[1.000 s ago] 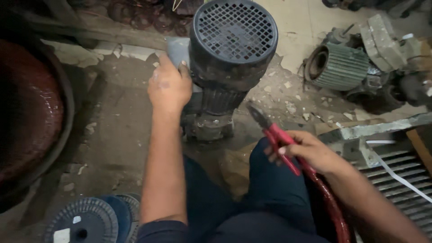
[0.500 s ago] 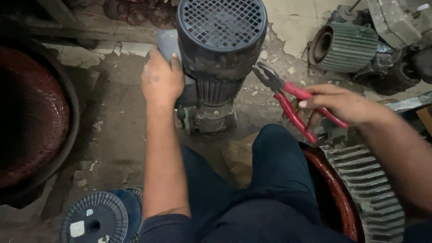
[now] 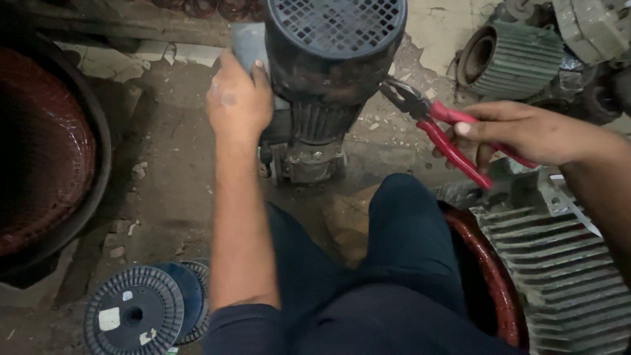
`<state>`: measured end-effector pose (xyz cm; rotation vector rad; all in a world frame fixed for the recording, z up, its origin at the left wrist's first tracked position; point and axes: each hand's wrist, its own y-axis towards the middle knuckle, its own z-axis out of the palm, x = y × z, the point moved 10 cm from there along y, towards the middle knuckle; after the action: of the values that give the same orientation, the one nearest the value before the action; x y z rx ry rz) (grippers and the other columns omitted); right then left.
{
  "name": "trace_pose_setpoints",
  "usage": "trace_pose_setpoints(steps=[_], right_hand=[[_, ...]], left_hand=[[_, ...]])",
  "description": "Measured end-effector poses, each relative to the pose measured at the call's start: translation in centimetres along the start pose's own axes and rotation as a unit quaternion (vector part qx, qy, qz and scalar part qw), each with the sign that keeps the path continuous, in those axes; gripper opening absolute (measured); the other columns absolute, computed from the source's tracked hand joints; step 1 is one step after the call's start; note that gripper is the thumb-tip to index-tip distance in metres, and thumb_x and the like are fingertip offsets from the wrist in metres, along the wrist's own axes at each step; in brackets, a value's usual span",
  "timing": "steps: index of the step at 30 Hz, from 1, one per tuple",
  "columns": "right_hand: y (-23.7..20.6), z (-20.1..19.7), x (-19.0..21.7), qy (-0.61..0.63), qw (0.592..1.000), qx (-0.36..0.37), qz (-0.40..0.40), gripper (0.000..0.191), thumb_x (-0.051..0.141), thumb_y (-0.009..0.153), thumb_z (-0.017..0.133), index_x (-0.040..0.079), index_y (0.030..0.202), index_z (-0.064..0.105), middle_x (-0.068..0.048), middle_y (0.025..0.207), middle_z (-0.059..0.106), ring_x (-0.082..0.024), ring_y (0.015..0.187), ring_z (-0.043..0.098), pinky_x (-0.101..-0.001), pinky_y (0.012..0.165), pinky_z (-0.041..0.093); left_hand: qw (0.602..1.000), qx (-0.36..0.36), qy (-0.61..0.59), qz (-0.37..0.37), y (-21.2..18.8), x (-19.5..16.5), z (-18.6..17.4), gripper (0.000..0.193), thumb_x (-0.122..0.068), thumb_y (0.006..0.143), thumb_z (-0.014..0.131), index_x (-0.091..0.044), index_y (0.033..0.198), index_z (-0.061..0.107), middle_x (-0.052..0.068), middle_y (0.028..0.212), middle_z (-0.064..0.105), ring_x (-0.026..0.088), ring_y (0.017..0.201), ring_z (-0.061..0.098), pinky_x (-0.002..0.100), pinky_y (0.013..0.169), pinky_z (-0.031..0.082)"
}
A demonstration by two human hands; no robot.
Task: The person disassembles an electric motor while seated, using red-handled pliers to pry at the motor housing and a hammer to tap components loose. They remove the fan cover, work around the motor casing, and use locking pliers to grip and work on the motor parts.
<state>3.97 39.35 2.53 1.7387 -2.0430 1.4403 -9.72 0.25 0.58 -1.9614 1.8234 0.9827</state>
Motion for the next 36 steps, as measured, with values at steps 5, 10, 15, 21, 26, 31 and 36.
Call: trace_pose_setpoints(steps=[5, 10, 15, 21, 26, 31, 36], right_hand=[[-0.3, 0.4, 0.6, 0.006, 1.000, 0.015, -0.004, 0.057, 0.042, 0.103, 0.046, 0.008, 0.148, 0.055, -0.013, 0.100, 0.075, -0.028, 0.074, 0.076, -0.0402, 0.069, 0.059], [-0.4, 1.2, 1.0, 0.059, 0.998, 0.034, 0.011, 0.056, 0.045, 0.100, 0.044, 0.005, 0.138, 0.055, -0.015, 0.093, 0.076, -0.023, 0.079, 0.076, -0.0405, 0.065, 0.065], [-0.7, 1.4, 1.1, 0.035, 0.999, -0.005, 0.001, 0.057, 0.045, 0.099, 0.046, 0.008, 0.140, 0.054, -0.012, 0.095, 0.076, -0.021, 0.074, 0.073, -0.0388, 0.064, 0.063], [-0.8, 1.2, 1.0, -0.036, 0.999, -0.035, 0.017, 0.058, 0.048, 0.100, 0.049, 0.011, 0.145, 0.054, -0.016, 0.088, 0.074, -0.020, 0.063, 0.070, -0.0369, 0.063, 0.061], [-1.3, 0.6, 1.1, -0.018, 0.997, -0.053, 0.051, 0.059, 0.050, 0.098, 0.050, 0.012, 0.142, 0.055, -0.012, 0.094, 0.075, -0.022, 0.062, 0.070, -0.0381, 0.061, 0.059], [-1.3, 0.5, 0.7, 0.010, 0.997, -0.049, 0.053, 0.055, 0.048, 0.102, 0.048, 0.011, 0.141, 0.057, -0.011, 0.101, 0.079, -0.022, 0.065, 0.074, -0.0396, 0.061, 0.062], [-0.7, -0.1, -0.6, -0.041, 0.998, -0.036, 0.041, 0.054, 0.045, 0.103, 0.043, 0.007, 0.137, 0.063, -0.013, 0.101, 0.075, -0.028, 0.069, 0.077, -0.0408, 0.069, 0.059]], left_hand=[[1.000, -0.015, -0.010, 0.013, 0.0, -0.4, -0.6, 0.052, -0.032, 0.099, 0.059, 0.002, 0.136, 0.050, 0.028, 0.117, 0.069, 0.049, 0.107, 0.064, 0.058, 0.091, 0.048], [1.000, -0.022, -0.014, 0.016, 0.3, -0.5, -0.7, 0.052, -0.032, 0.099, 0.059, 0.004, 0.135, 0.050, 0.028, 0.115, 0.069, 0.049, 0.106, 0.065, 0.058, 0.090, 0.049], [1.000, -0.003, -0.004, 0.007, 0.7, -0.3, -0.1, 0.047, -0.034, 0.101, 0.059, 0.001, 0.132, 0.052, 0.026, 0.115, 0.070, 0.048, 0.107, 0.065, 0.058, 0.093, 0.048], [1.000, -0.021, -0.006, 0.008, 0.6, -0.5, -0.5, 0.051, -0.034, 0.098, 0.059, 0.000, 0.134, 0.050, 0.027, 0.115, 0.069, 0.049, 0.105, 0.065, 0.059, 0.089, 0.048], [1.000, -0.020, -0.013, 0.014, 0.7, -0.5, -0.5, 0.049, -0.033, 0.098, 0.059, 0.000, 0.133, 0.050, 0.027, 0.113, 0.070, 0.049, 0.104, 0.065, 0.059, 0.090, 0.048], [1.000, -0.016, -0.013, 0.019, 0.9, -0.4, -0.2, 0.048, -0.033, 0.100, 0.059, 0.002, 0.131, 0.050, 0.028, 0.110, 0.070, 0.049, 0.104, 0.065, 0.059, 0.091, 0.048], [1.000, -0.022, -0.013, 0.015, 0.7, -0.4, -0.3, 0.045, -0.033, 0.099, 0.059, 0.001, 0.128, 0.051, 0.028, 0.109, 0.070, 0.050, 0.101, 0.066, 0.061, 0.087, 0.048]])
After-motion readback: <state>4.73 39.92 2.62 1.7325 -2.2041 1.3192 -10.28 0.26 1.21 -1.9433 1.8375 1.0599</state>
